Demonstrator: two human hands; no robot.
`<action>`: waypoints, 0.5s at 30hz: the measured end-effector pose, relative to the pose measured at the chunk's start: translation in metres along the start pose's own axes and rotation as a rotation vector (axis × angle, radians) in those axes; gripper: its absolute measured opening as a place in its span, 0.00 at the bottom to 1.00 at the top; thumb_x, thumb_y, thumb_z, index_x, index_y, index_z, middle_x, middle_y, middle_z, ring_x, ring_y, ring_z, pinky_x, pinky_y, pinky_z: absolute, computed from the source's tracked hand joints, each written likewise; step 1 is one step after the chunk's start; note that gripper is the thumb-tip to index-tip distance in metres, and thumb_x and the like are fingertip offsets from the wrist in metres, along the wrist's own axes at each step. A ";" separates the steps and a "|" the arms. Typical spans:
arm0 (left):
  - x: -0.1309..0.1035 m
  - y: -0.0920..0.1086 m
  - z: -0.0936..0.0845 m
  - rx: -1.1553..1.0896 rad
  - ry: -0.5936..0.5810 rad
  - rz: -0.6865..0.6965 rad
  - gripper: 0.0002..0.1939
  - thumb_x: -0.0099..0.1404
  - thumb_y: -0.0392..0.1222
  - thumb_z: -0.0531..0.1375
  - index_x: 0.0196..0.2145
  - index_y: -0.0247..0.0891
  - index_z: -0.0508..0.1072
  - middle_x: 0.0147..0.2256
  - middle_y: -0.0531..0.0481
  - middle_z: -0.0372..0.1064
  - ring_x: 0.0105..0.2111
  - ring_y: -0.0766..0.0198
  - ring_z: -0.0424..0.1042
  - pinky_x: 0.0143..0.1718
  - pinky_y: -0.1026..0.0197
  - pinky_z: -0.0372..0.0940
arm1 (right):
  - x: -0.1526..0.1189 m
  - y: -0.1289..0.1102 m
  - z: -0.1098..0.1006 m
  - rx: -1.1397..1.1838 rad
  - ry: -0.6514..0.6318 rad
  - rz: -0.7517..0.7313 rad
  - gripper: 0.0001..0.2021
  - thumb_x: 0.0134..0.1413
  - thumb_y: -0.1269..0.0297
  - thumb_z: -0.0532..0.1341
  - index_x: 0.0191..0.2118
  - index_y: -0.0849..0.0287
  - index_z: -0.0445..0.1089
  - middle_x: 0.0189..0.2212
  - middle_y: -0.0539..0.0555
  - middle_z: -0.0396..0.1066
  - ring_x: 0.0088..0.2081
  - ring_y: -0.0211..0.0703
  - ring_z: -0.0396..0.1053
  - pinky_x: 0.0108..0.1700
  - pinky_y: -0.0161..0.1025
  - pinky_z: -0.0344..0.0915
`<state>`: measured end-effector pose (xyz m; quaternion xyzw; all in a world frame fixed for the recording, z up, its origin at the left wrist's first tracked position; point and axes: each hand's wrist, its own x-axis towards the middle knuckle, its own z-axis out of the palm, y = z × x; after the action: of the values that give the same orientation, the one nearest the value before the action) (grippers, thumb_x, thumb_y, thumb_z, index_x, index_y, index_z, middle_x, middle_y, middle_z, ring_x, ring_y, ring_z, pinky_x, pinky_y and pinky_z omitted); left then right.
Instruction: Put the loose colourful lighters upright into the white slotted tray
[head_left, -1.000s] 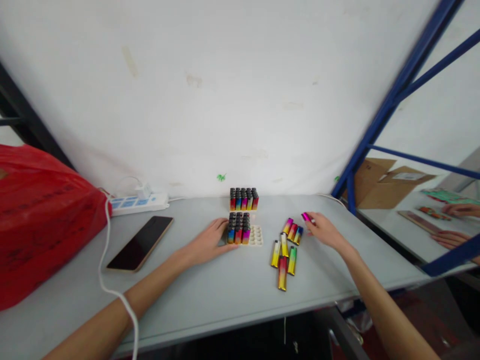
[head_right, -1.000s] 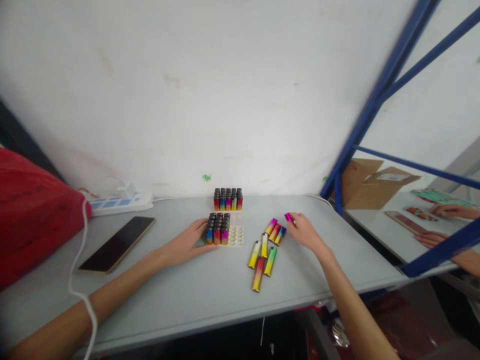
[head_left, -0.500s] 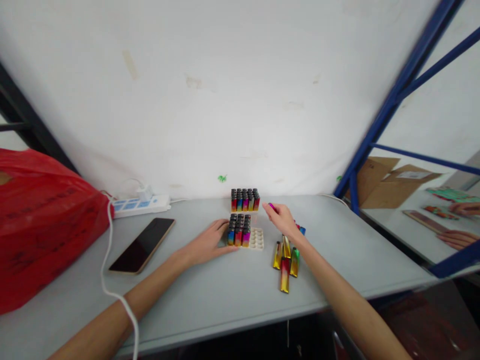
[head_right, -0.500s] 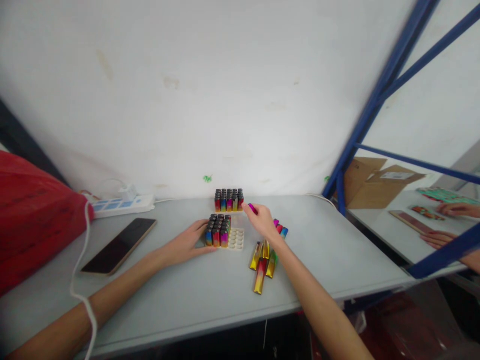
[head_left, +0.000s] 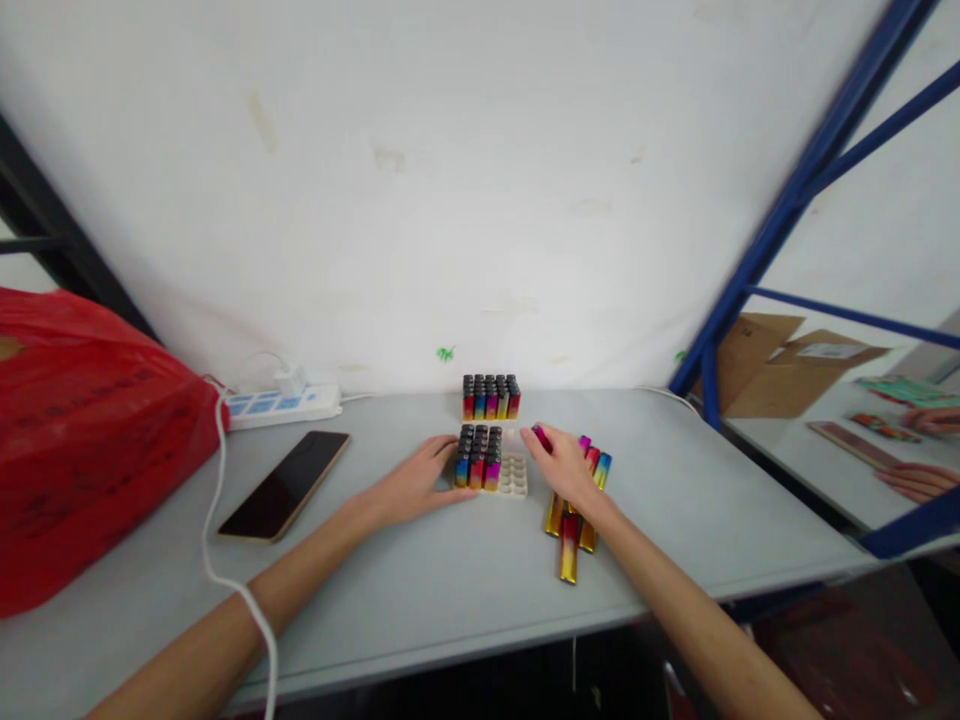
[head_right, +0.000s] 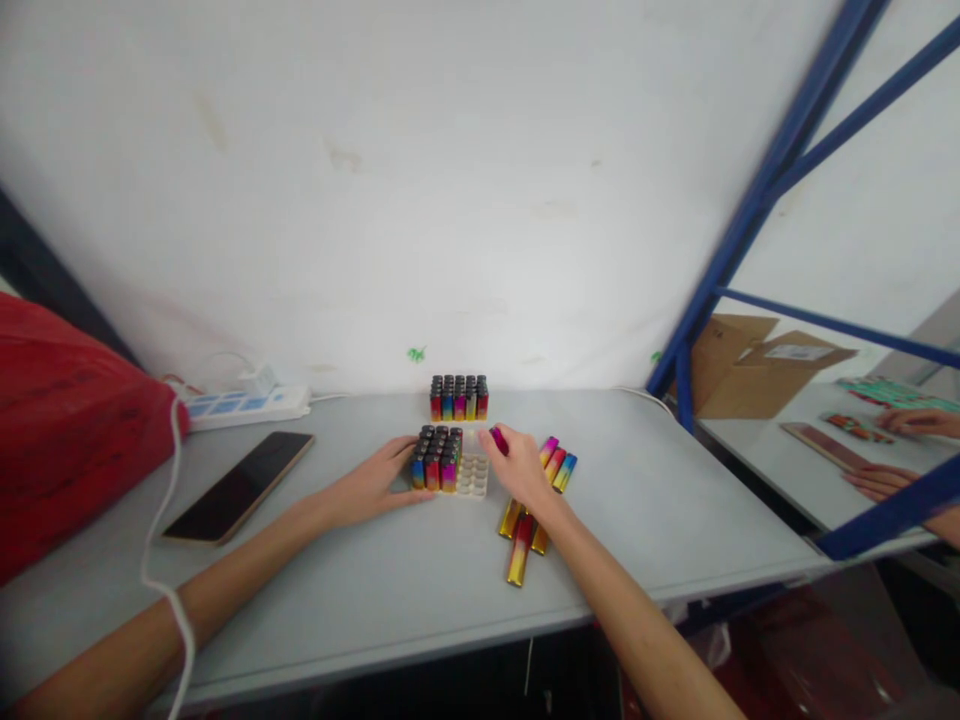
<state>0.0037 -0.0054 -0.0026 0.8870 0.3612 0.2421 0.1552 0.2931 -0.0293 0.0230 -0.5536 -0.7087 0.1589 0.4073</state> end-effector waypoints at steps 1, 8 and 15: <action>0.000 0.001 0.000 -0.001 -0.005 0.001 0.41 0.69 0.68 0.66 0.67 0.37 0.70 0.65 0.34 0.70 0.66 0.39 0.70 0.70 0.40 0.64 | 0.000 -0.001 0.000 0.015 -0.016 -0.025 0.22 0.71 0.46 0.53 0.27 0.52 0.59 0.21 0.46 0.64 0.26 0.41 0.61 0.32 0.38 0.55; 0.000 0.001 -0.001 -0.003 0.009 -0.001 0.40 0.68 0.69 0.67 0.67 0.39 0.70 0.64 0.35 0.70 0.65 0.39 0.70 0.70 0.41 0.64 | 0.000 -0.003 -0.004 -0.002 -0.089 -0.222 0.20 0.77 0.48 0.51 0.34 0.53 0.64 0.35 0.54 0.71 0.38 0.46 0.69 0.44 0.41 0.66; 0.001 0.005 -0.003 -0.010 -0.002 -0.012 0.40 0.68 0.67 0.68 0.66 0.38 0.71 0.64 0.35 0.71 0.65 0.38 0.70 0.70 0.40 0.64 | 0.003 0.006 0.000 -0.082 -0.156 -0.181 0.16 0.79 0.54 0.52 0.37 0.53 0.63 0.33 0.52 0.73 0.36 0.47 0.71 0.43 0.41 0.64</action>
<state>0.0059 -0.0077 0.0026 0.8843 0.3650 0.2423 0.1616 0.2968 -0.0246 0.0196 -0.4893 -0.7914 0.1350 0.3406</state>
